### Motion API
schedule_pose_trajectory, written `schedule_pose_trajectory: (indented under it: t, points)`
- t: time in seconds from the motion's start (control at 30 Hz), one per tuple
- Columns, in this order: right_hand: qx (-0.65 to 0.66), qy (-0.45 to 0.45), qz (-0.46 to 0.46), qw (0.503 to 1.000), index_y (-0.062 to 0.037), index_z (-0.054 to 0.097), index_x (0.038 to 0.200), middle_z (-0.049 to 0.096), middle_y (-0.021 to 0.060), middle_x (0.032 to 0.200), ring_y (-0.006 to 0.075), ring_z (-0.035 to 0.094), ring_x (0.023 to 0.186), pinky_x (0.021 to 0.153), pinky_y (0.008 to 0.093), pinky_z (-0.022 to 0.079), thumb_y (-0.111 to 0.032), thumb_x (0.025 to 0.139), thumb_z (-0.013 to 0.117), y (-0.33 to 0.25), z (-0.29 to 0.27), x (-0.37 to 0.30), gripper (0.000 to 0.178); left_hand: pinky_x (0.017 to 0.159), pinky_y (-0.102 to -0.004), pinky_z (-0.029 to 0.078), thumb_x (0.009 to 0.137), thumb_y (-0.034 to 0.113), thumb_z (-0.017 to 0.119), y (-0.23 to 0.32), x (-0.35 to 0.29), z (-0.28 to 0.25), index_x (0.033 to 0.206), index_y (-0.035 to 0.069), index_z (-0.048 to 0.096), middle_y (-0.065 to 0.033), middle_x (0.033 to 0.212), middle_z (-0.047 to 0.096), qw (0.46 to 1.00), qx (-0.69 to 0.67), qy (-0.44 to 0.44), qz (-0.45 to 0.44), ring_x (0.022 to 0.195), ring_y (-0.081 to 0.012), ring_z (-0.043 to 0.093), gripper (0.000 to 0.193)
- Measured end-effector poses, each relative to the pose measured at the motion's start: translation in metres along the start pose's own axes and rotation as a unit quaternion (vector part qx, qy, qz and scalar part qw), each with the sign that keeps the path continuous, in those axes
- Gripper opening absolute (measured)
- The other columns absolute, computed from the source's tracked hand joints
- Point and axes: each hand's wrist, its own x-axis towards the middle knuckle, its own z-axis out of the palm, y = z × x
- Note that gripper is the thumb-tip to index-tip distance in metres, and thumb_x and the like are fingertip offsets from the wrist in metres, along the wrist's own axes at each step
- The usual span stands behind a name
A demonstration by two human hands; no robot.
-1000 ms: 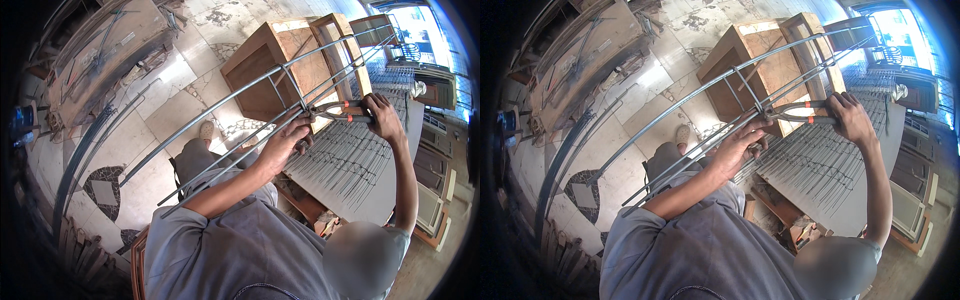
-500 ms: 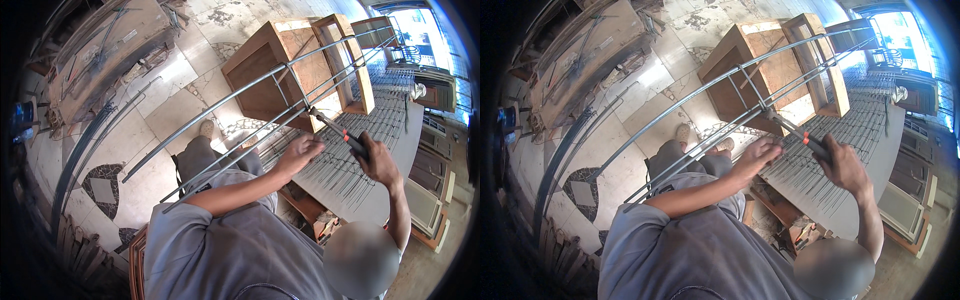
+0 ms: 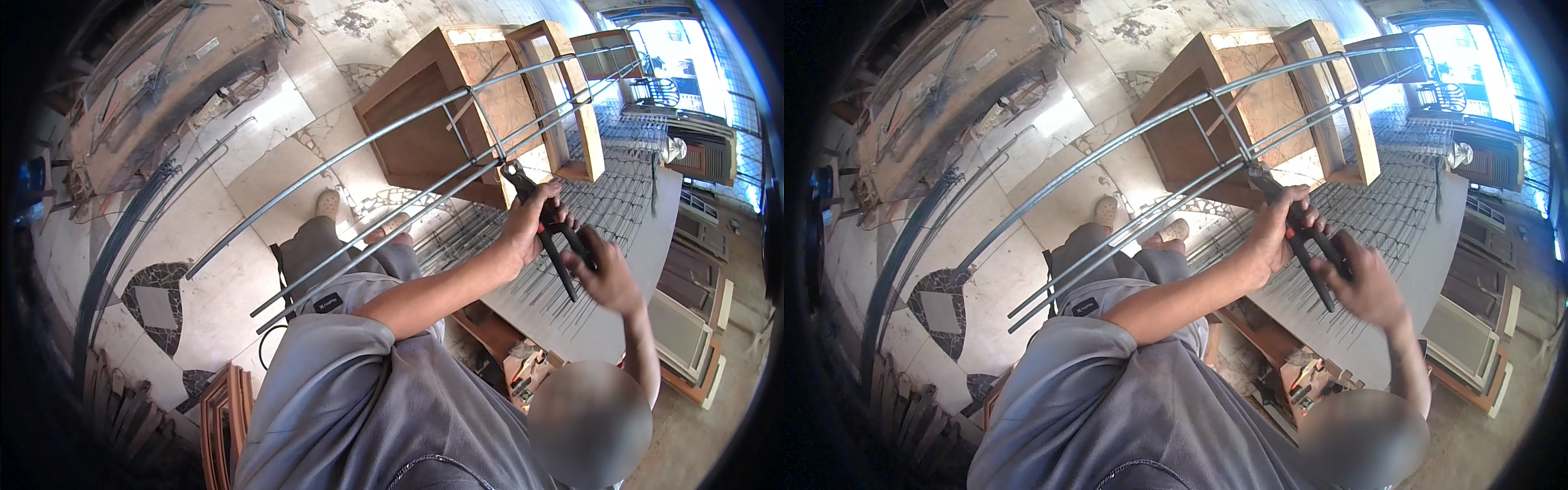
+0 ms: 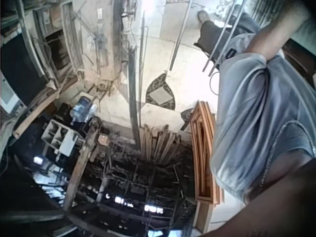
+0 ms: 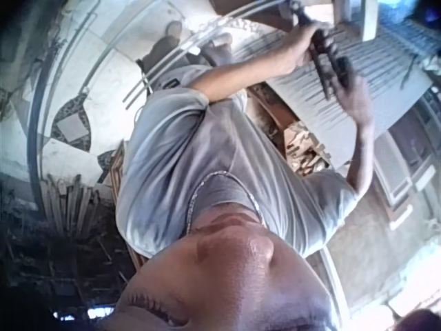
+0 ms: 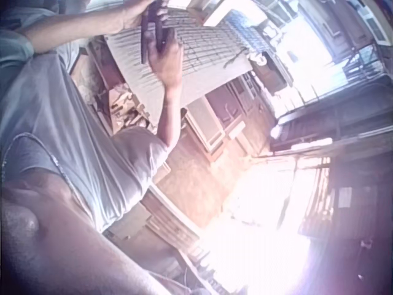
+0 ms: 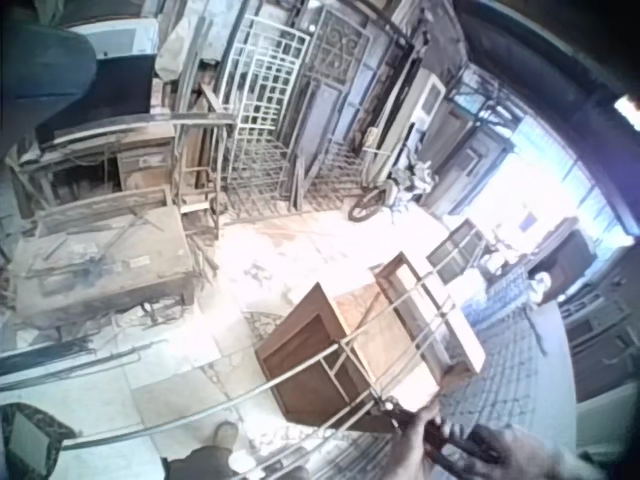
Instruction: The person constructs a metal frame by using a pair of end-cutting nippers to twist and cut wire ties around intersecting metal rods.
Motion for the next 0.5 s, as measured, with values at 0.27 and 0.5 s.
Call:
schedule_pose_trajectory:
  t: [0.27,0.5]
  points:
    - [-0.463,0.319,-0.103,0.820,-0.0040,0.041,0.143,0.057,0.0134,0.115,0.0266,0.057,0.095,0.084,0.0389,0.047,-0.028,0.080,0.072,0.015,0.062,-0.027,0.074,0.071,-0.0382,0.050,0.082,0.031,0.062,-0.002,-0.001,0.020,0.076,0.011,0.043,-0.0016,0.061,0.042,0.998,-0.032,0.059,0.020,0.062,-0.0181,0.050,0.028]
    - [-0.277,0.277,-0.104,0.914,-0.0015,0.049,0.135,0.059,0.0138,0.102,0.0265,0.063,0.076,0.058,0.0371,0.053,-0.028,0.078,0.076,0.007,0.046,-0.019,0.068,0.082,-0.0366,0.047,0.087,0.040,0.063,-0.002,-0.002,0.015,0.076,0.011,0.044,-0.0022,0.067,0.043,0.998,-0.056,0.004,0.001,0.073,-0.0174,0.051,0.036]
